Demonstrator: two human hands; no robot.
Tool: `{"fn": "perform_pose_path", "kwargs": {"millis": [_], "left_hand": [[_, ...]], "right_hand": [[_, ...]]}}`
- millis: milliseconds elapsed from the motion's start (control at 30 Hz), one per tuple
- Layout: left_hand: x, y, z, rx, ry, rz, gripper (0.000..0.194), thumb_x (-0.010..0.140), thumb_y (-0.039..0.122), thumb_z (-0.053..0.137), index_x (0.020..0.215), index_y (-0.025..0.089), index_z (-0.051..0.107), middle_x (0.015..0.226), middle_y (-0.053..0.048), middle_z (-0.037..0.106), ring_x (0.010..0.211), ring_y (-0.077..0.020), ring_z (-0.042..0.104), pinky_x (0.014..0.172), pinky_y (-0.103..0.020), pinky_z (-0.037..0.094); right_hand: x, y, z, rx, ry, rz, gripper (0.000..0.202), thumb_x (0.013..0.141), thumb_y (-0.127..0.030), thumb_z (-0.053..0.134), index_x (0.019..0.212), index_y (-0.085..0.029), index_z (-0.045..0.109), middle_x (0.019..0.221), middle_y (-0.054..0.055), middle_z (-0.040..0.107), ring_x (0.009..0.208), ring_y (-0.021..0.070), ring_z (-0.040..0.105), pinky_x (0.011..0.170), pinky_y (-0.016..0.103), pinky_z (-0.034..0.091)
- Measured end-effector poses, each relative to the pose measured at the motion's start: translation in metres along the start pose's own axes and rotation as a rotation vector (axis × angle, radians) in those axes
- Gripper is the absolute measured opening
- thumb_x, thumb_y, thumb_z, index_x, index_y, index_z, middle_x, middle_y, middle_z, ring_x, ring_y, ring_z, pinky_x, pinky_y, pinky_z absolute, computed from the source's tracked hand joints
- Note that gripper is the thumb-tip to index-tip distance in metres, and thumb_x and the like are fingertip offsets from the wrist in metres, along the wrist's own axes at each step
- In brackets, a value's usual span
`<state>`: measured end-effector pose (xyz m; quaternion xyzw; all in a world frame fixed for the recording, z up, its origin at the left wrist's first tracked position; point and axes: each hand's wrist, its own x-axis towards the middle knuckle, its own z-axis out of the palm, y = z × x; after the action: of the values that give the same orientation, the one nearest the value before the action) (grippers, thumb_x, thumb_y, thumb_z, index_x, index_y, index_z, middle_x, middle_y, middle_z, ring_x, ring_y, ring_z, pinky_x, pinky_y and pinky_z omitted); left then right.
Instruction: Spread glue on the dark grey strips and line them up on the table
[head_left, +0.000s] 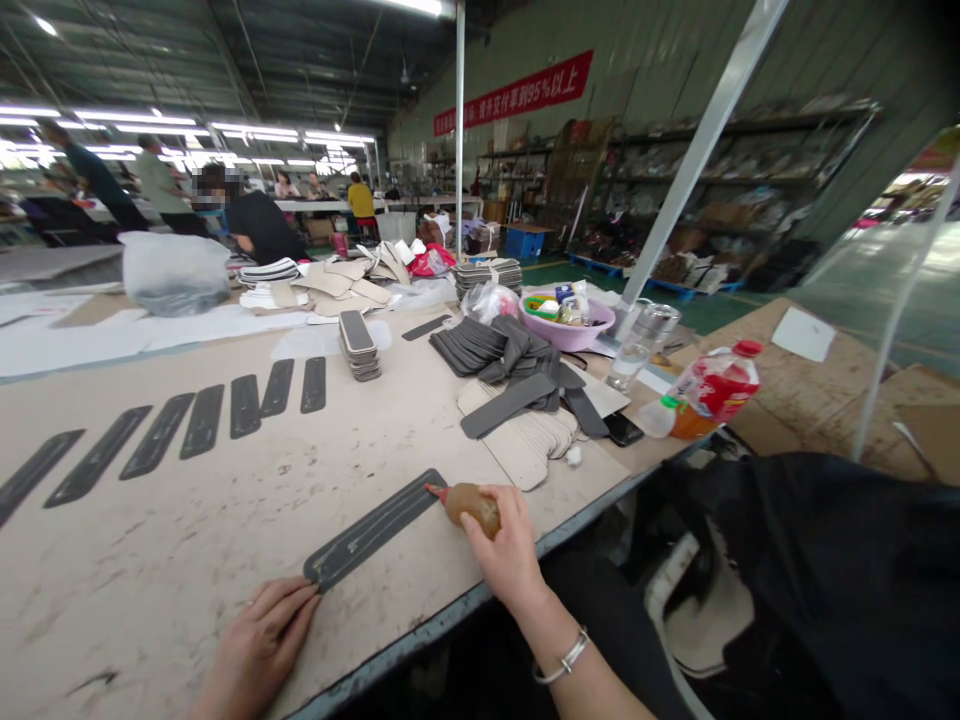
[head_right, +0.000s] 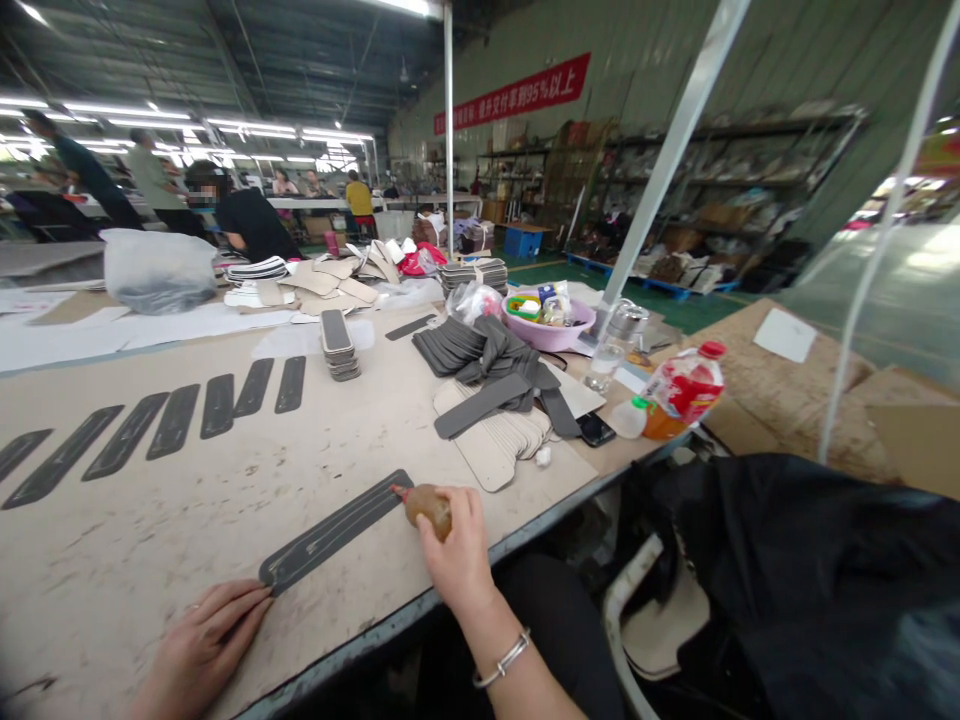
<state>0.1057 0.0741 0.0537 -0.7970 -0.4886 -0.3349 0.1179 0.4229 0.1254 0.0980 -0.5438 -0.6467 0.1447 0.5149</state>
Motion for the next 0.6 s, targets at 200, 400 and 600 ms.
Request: {"fn": "perform_pose_path", "kwargs": {"millis": [200, 400, 600], "left_hand": [[-0.001, -0.004, 0.003, -0.006, 0.012, 0.000, 0.030, 0.087, 0.039, 0.048, 0.079, 0.022, 0.071, 0.082, -0.003, 0.069, 0.075, -0.0144, 0.065, 0.073, -0.022, 0.055], [0.002, -0.001, 0.001, -0.024, -0.009, -0.019, 0.028, 0.087, 0.037, 0.048, 0.081, 0.021, 0.070, 0.083, -0.004, 0.069, 0.077, -0.0142, 0.065, 0.074, -0.022, 0.054], [0.000, 0.008, -0.001, -0.021, -0.037, -0.073, 0.022, 0.087, 0.030, 0.048, 0.084, 0.022, 0.067, 0.085, -0.004, 0.069, 0.078, -0.0143, 0.065, 0.075, -0.023, 0.055]], "right_hand": [[0.010, 0.010, -0.004, -0.024, 0.093, 0.028, 0.026, 0.077, -0.024, 0.060, 0.101, -0.020, 0.051, 0.096, 0.006, 0.051, 0.092, 0.0228, 0.052, 0.083, 0.041, 0.046], [0.008, 0.009, -0.003, -0.036, 0.036, 0.058, 0.024, 0.076, -0.023, 0.059, 0.099, -0.020, 0.052, 0.095, 0.006, 0.052, 0.091, 0.0225, 0.052, 0.082, 0.040, 0.046], [0.002, 0.017, -0.015, -0.020, 0.044, 0.071, 0.025, 0.077, -0.031, 0.060, 0.099, -0.020, 0.055, 0.096, 0.008, 0.055, 0.091, 0.0253, 0.054, 0.081, 0.042, 0.047]]}}
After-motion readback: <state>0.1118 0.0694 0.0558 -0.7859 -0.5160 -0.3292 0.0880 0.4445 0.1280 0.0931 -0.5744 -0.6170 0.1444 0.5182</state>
